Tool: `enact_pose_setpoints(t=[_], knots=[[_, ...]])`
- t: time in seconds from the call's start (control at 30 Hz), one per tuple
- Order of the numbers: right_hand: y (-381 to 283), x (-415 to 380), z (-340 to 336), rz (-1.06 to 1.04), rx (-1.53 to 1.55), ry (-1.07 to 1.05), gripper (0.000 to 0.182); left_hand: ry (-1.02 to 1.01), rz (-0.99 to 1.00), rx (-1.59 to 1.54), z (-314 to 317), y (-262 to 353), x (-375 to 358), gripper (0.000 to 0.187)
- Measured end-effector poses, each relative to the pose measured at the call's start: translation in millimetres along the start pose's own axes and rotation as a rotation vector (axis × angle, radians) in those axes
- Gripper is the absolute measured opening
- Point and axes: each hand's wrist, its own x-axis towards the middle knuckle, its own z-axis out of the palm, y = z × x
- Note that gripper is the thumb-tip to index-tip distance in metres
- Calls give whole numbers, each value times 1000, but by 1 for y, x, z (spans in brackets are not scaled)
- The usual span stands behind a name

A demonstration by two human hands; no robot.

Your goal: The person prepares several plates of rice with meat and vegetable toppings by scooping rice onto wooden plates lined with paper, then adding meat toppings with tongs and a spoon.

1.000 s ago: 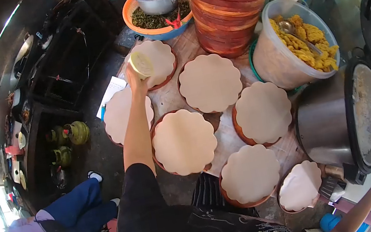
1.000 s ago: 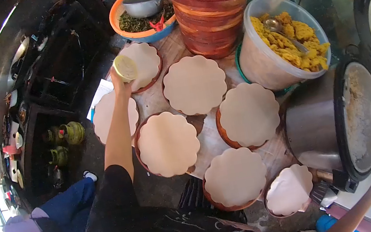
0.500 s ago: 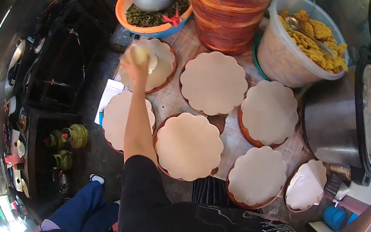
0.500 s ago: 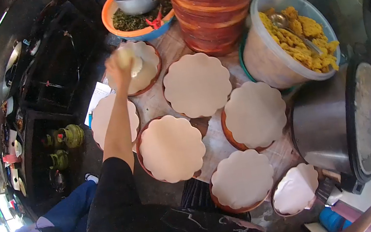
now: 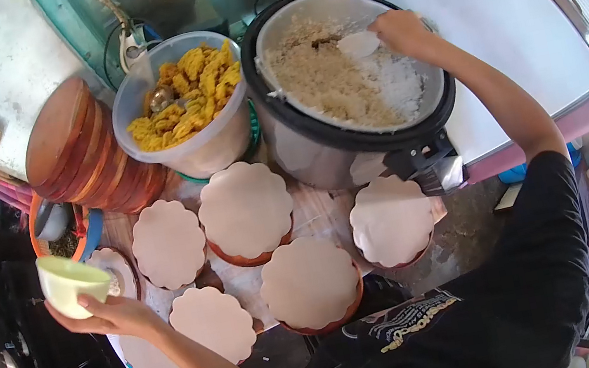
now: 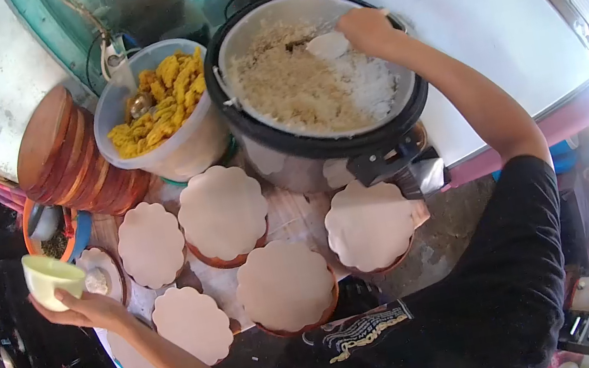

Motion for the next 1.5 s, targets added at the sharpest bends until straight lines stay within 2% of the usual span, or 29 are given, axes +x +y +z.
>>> enact_pose_setpoints(t=[0.03,0.17,0.37,0.57,0.63,0.67,0.8,0.97,1.03,1.07,1.17,1.27,1.4,1.47,1.5], knots=[[6,10,9,-32,-26,-37,9,-61,12,36,8,4,-12,65],[16,23,49,-184,128,-43,6,-200,-65,-28,45,29,-60,65],[16,6,30,-269,107,-380,8,-307,-283,-156,67,48,-101,70],[7,3,45,-286,344,-430,11,-429,-443,-357,90,65,-123,74],[3,1,40,-366,332,-444,13,-467,-486,-429,100,66,-130,75],[3,4,34,-406,323,-439,14,-498,-522,-549,103,62,-133,55],[-16,-12,5,-413,418,-528,17,-587,-499,-670,124,82,-133,52],[-32,-9,23,-520,632,-577,18,-617,-770,-850,153,110,-127,49],[-28,-9,23,-508,758,-665,18,-657,-919,-881,166,122,-122,51],[-24,-12,21,-495,825,-710,18,-687,-990,-877,173,120,-119,57],[-1,-15,6,-381,905,-808,18,-883,-1130,-1032,191,125,-112,64],[28,-21,-12,-281,952,-644,21,-905,-1121,-893,213,131,-121,64],[59,-32,-57,-64,1022,-321,18,-908,-1143,-764,238,128,-147,60],[59,-42,-79,52,996,-153,19,-960,-1251,-805,247,128,-159,59],[51,-47,-83,98,952,10,18,-985,-1306,-824,252,129,-166,58]])
